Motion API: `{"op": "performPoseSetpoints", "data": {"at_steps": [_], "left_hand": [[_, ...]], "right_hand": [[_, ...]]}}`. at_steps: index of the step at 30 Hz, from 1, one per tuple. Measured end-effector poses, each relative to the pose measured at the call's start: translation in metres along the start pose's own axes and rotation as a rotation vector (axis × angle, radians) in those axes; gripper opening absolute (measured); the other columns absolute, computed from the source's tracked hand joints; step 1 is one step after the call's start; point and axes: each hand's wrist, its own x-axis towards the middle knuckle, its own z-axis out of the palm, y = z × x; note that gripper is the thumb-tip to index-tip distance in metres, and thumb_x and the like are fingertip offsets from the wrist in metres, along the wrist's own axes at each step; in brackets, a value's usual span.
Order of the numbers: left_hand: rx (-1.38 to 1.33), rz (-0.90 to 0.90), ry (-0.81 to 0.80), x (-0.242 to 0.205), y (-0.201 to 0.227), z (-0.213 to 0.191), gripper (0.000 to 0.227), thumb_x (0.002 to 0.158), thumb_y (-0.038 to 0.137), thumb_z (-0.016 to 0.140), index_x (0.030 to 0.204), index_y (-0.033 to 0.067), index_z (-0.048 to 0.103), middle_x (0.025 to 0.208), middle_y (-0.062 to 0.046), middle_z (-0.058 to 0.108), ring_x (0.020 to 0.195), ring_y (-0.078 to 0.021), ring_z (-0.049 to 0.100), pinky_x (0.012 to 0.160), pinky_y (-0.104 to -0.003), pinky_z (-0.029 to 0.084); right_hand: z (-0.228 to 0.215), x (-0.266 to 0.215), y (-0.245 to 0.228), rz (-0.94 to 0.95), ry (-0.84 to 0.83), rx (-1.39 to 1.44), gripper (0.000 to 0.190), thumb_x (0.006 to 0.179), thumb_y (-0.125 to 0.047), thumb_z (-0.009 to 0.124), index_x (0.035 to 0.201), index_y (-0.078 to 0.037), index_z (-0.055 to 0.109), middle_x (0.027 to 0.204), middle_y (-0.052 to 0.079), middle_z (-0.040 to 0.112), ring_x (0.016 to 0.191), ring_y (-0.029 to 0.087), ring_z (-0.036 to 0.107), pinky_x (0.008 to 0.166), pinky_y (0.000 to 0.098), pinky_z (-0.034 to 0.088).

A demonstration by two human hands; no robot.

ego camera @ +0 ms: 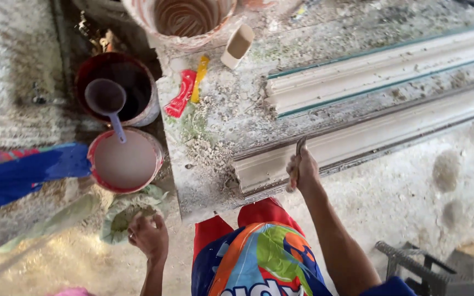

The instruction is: The person uses a small brush to scrub and wipe dust and debris from several long white decorative moldings laid on a workbench. The person repeatedly brushes along the grooves and edges, occasionally using a hand to wipe away loosened material.

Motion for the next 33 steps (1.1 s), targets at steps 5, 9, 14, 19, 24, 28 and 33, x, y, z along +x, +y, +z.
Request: {"op": "performPoseSetpoints", "data": {"at_steps": [5,9,14,19,24,28,33], "left_hand": [[-0.191,0.103,0.102,0.046,0.062,-0.051,0.051,0.084,0.008,0.072,0.132,-0.0028,0.059,0.143,-0.029,0.057,0.13,-0.0455,0.051,0.097,-0.067,0.042],[-0.228,0.132,0.087,0.069,0.095,-0.055,0.053,0.088,0.008,0.068,0.138,-0.0024,0.055,0.141,-0.034,0.052,0.127,-0.0524,0.049,0.098,-0.068,0.037],[-0.178,0.18,0.161,0.082,0.115,-0.045,0.049,0.098,0.015,0.069,0.137,-0.0122,0.058,0.124,-0.038,0.058,0.116,-0.0538,0.05,0.087,-0.064,0.044],[-0.098,0.414,0.363,0.053,0.095,-0.014,0.04,0.1,0.011,0.073,0.131,-0.0139,0.064,0.122,-0.036,0.063,0.118,-0.0518,0.054,0.095,-0.06,0.047],[-0.05,0.596,0.597,0.017,0.128,0.012,0.03,0.09,-0.006,0.074,0.119,-0.0127,0.069,0.103,-0.032,0.066,0.098,-0.05,0.064,0.093,-0.055,0.052],[0.059,0.501,0.554,-0.022,0.22,0.056,0.035,0.088,0.001,0.076,0.12,-0.0125,0.069,0.111,-0.031,0.067,0.108,-0.047,0.063,0.099,-0.053,0.051],[0.226,0.425,0.417,-0.05,0.301,0.061,0.042,0.086,0.01,0.078,0.12,-0.0122,0.069,0.121,-0.03,0.067,0.121,-0.0431,0.063,0.108,-0.051,0.05]], "right_hand": [[0.084,-0.034,0.0,0.09,0.172,-0.026,0.059,0.107,-0.039,0.028,0.16,-0.014,0.035,0.054,-0.001,0.039,0.039,0.016,0.036,0.028,0.0358,0.033],[0.142,-0.132,0.004,0.137,0.055,-0.134,0.046,0.113,-0.025,0.029,0.158,-0.02,0.027,0.082,0.014,0.057,0.037,0.015,0.044,0.02,0.0298,0.038],[0.096,-0.023,0.016,0.119,0.216,-0.062,0.049,0.111,-0.027,0.041,0.159,-0.017,0.039,0.082,0.006,0.061,0.048,0.009,0.046,0.035,0.0236,0.043],[-0.024,0.064,-0.122,0.102,0.289,-0.001,0.024,0.112,-0.028,0.046,0.111,-0.011,0.064,0.059,-0.004,0.048,0.04,0.007,0.037,0.032,0.0235,0.033],[-0.176,0.204,-0.232,0.056,0.245,-0.217,0.045,0.113,-0.041,0.045,0.081,-0.011,0.054,0.057,-0.002,0.047,0.036,0.011,0.038,0.027,0.025,0.03],[-0.329,0.424,-0.29,-0.228,0.304,-0.155,0.047,0.104,-0.049,0.051,0.101,-0.004,0.062,0.057,0.015,0.052,0.032,0.03,0.054,0.026,0.0531,0.041],[-0.36,0.418,-0.365,-0.144,0.265,-0.225,0.057,0.107,-0.042,0.039,0.058,-0.014,0.047,0.041,0.009,0.036,0.03,0.021,0.032,0.028,0.0454,0.035]]}}
